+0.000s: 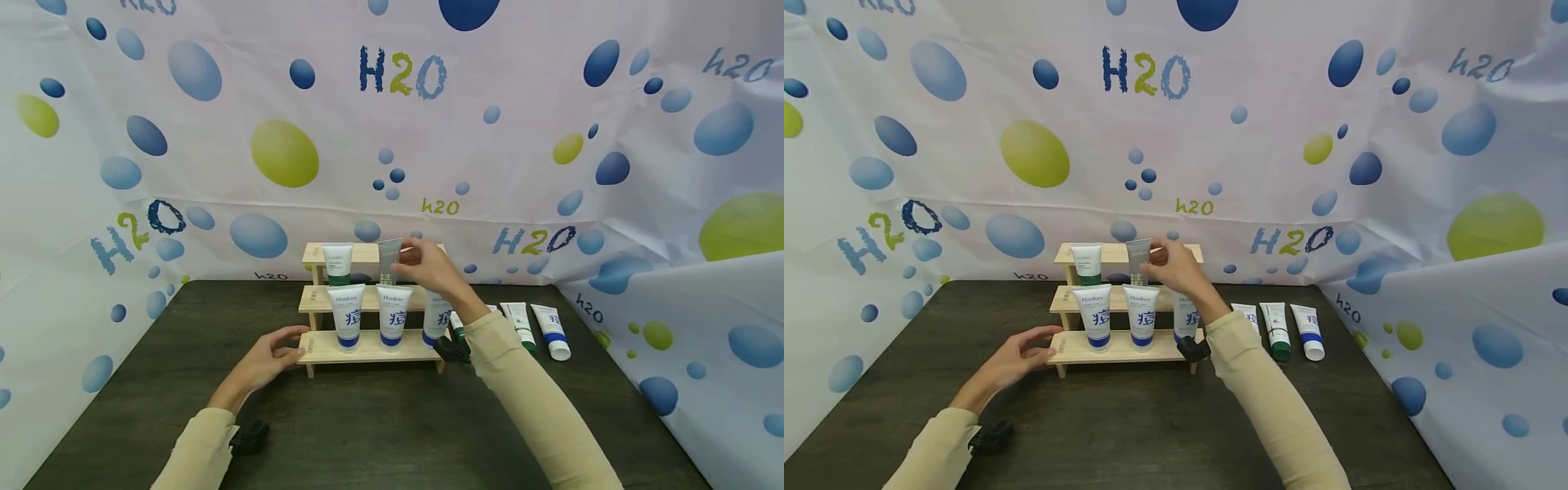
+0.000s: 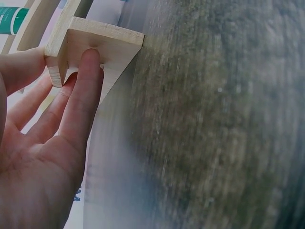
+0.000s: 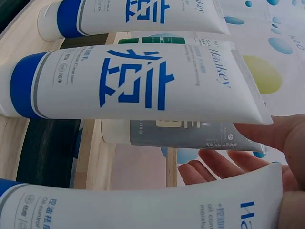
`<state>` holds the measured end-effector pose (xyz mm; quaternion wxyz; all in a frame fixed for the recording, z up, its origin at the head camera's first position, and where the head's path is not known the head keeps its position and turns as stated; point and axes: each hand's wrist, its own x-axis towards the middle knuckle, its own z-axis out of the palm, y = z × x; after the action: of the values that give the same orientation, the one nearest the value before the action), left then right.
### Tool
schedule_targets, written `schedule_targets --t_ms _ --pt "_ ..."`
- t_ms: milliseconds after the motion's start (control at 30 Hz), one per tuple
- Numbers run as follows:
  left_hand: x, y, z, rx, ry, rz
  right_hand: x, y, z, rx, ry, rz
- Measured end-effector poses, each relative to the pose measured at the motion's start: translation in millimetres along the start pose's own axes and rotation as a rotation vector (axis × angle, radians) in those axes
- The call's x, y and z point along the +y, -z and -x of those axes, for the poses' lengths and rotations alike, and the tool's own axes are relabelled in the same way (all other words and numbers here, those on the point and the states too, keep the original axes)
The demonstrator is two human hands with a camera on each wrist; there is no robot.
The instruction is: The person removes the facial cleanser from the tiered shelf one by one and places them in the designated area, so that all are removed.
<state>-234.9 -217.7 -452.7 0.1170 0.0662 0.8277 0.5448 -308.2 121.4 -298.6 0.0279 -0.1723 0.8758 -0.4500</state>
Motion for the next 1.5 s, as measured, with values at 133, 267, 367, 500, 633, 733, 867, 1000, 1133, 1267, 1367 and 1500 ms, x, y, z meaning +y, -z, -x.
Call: schedule_targets --t_ms 133,267,367,500,633,733,867,1000,1133,1267,1367,1500 --pt "-0.8 -0.1 -0.2 0.000 0.008 -0.005 1.0 1.1 -0.8 -0.026 -0.007 -0.075" --pt "-0.1 -1.1 -1.2 -0.002 0.019 0.004 2.4 2.4 -1.3 -0.051 -0.018 -0.145" --pt "-1.0 -0.4 -1.2 -0.004 0.010 -0.001 2.4 2.4 -2.0 -0.051 -0.027 -0.164" --pt "-2.5 1.5 -1.0 -0.002 0.001 -0.011 2.1 1.8 -4.1 -0.040 -0.031 -0.177" --pt "-3.3 1.5 -0.7 0.002 -0.004 -0.014 2.4 0.7 -6.6 -0.036 -0.037 -0.173" --pt "-3.3 1.0 0.2 0.003 -0.006 -0.008 2.3 0.0 -7.2 -0.033 -0.039 -0.158" --pt "-3.1 1.1 1.2 0.000 -0.012 -0.011 2.3 -0.4 -6.4 -0.036 -0.034 -0.147" --pt "-2.7 1.2 0.6 -0.007 -0.029 -0.012 3.0 0.0 -5.5 -0.036 -0.039 -0.141" --pt "-0.6 1.4 0.6 -0.017 -0.037 0.004 2.3 0.9 -5.6 -0.025 -0.046 -0.142" --pt "-0.1 1.9 2.0 -0.015 -0.034 -0.002 1.7 0.2 -6.5 -0.017 -0.037 -0.149" --pt "-0.9 1.9 2.8 -0.013 -0.029 -0.010 1.8 -1.1 -6.9 -0.011 -0.042 -0.160" --pt "-1.6 1.3 2.3 -0.005 -0.009 -0.011 1.6 -2.3 -6.5 -0.005 -0.051 -0.157"
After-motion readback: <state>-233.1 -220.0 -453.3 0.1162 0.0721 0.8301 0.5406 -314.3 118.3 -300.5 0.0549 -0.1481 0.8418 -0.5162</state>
